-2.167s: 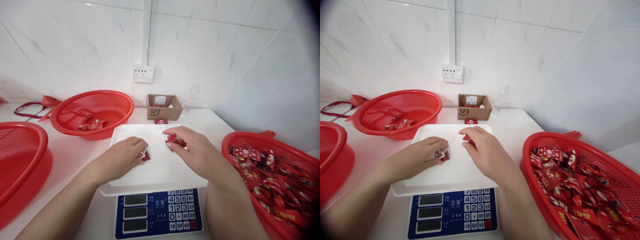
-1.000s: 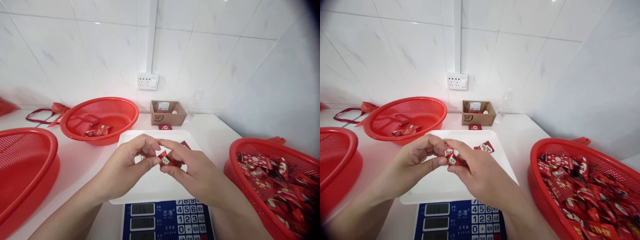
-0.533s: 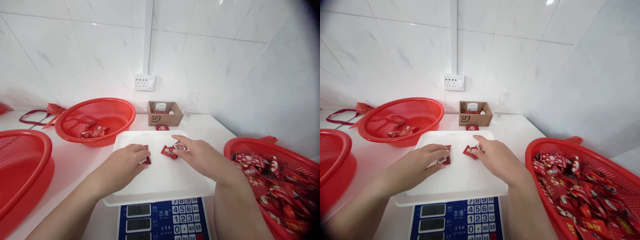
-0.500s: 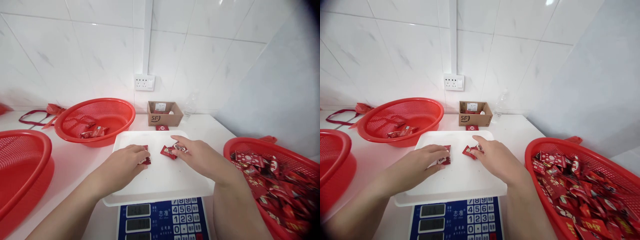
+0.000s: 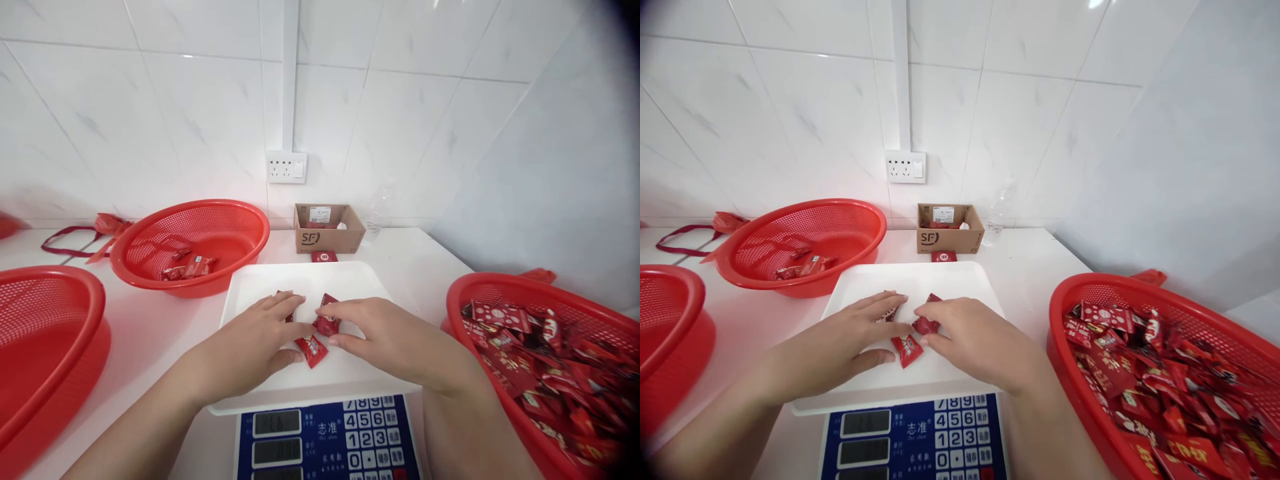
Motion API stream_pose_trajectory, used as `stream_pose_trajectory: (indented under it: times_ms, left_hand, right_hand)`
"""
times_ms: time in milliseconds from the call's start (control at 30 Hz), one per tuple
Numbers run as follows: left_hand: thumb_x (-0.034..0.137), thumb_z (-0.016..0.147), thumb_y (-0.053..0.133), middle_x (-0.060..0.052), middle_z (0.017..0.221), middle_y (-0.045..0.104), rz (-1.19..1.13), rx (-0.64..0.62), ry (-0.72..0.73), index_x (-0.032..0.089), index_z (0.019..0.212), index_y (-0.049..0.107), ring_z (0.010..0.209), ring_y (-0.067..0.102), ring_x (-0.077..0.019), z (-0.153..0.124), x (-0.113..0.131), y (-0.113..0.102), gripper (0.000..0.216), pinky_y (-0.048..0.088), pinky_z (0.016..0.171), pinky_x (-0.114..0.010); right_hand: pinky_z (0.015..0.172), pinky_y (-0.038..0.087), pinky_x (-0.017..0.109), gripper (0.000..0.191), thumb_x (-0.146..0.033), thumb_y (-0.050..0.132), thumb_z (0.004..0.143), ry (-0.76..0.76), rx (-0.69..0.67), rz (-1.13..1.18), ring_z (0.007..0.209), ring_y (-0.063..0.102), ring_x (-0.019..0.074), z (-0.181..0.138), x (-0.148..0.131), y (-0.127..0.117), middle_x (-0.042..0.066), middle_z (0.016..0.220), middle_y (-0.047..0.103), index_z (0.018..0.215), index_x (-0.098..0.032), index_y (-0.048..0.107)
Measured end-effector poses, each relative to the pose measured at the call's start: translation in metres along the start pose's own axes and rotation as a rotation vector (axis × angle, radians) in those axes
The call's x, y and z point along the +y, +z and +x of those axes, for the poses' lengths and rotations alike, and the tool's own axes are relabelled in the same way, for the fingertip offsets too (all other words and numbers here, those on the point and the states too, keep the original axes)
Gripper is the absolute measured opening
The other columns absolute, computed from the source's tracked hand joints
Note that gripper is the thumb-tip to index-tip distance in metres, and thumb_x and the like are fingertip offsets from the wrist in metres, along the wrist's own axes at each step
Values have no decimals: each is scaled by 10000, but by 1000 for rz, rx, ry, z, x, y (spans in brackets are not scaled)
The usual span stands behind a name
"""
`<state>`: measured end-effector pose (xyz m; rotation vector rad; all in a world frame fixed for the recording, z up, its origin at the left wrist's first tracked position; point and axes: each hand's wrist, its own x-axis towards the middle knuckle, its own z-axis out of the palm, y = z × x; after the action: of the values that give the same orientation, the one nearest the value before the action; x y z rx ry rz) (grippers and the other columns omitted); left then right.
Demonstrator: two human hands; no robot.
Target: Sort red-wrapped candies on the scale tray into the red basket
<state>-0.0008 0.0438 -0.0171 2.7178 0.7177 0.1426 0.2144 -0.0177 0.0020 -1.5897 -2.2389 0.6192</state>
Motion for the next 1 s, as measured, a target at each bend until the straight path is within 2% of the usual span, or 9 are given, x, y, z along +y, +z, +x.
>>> stream_pose_trajectory:
  times_ms: [133, 233, 333, 400, 500, 633, 733, 867, 1000]
  left_hand:
    - [145, 906, 533, -112, 1474, 457, -23, -26, 26, 297, 1196, 638, 1378, 379, -334, -1, 1, 0, 344, 403, 1054, -521]
    - [145, 892, 552, -131, 1449, 479, 1, -4, 9, 253, 1278, 557, 1356, 410, -327, -2, -2, -1, 401, 419, 1042, -507]
    - [177, 903, 556, -125, 1392, 534, 46, 39, -40, 204, 1226, 569, 1331, 437, -304, -2, -4, -2, 325, 421, 1042, -481]
    - [204, 909, 562, -118, 1352, 566, 67, 37, -53, 192, 1191, 580, 1298, 471, -294, -3, -4, -3, 283, 432, 1030, -461]
    - [221, 895, 595, -101, 1325, 583, 67, 27, -27, 203, 1207, 563, 1248, 518, -282, -4, -3, -4, 314, 445, 1012, -429]
    - [215, 902, 576, -75, 1236, 627, 60, 73, -31, 212, 1200, 561, 1156, 573, -262, -8, -1, -11, 299, 474, 957, -405]
    - [307, 946, 505, -84, 1303, 599, 58, 147, -79, 220, 1211, 564, 1174, 567, -269, -10, 0, -17, 285, 480, 944, -404]
    - [376, 965, 429, -71, 1319, 605, 1, 293, -242, 238, 1228, 560, 1076, 632, -280, -13, 4, -23, 325, 524, 845, -395]
    - [440, 947, 444, -28, 1231, 664, -74, 422, -324, 291, 1242, 549, 1001, 670, -282, -20, 8, -30, 347, 538, 796, -398]
  right_hand:
    - [780, 502, 335, 199, -181, 558, 885, -69, -47, 28, 864, 685, 219, 2, -7, 2, 13, 965, 750, 990, -255, 710]
    - [819, 499, 348, 273, -190, 602, 857, -68, -33, 5, 990, 663, 246, 2, -7, 4, 43, 1117, 718, 1115, -247, 671]
    - [871, 490, 385, 382, -225, 616, 855, -18, -8, -13, 1092, 625, 280, 2, -6, 5, 82, 1239, 668, 1237, -231, 618]
    - [885, 488, 410, 401, -246, 620, 857, 2, -22, -15, 1088, 625, 289, 2, -5, 6, 90, 1229, 673, 1257, -221, 607]
    - [890, 495, 417, 367, -236, 618, 858, -32, -71, 15, 1041, 644, 267, 5, -7, 9, 60, 1179, 697, 1225, -233, 622]
    - [1005, 456, 417, 404, -252, 557, 904, -52, -5, 6, 1183, 586, 242, 5, -9, 10, 31, 1341, 613, 1308, -254, 560]
    - [1082, 402, 439, 481, -355, 512, 930, 42, 142, -87, 1285, 513, 255, -8, -9, 2, 55, 1421, 542, 1389, -212, 491]
    - [1062, 424, 493, 506, -465, 446, 933, 259, 303, -174, 1287, 515, 289, -47, -3, -14, 46, 1421, 541, 1391, -255, 492]
    - [1035, 427, 541, 483, -409, 425, 916, 511, 390, -271, 1243, 550, 344, -102, 31, -18, 89, 1353, 602, 1352, -244, 550]
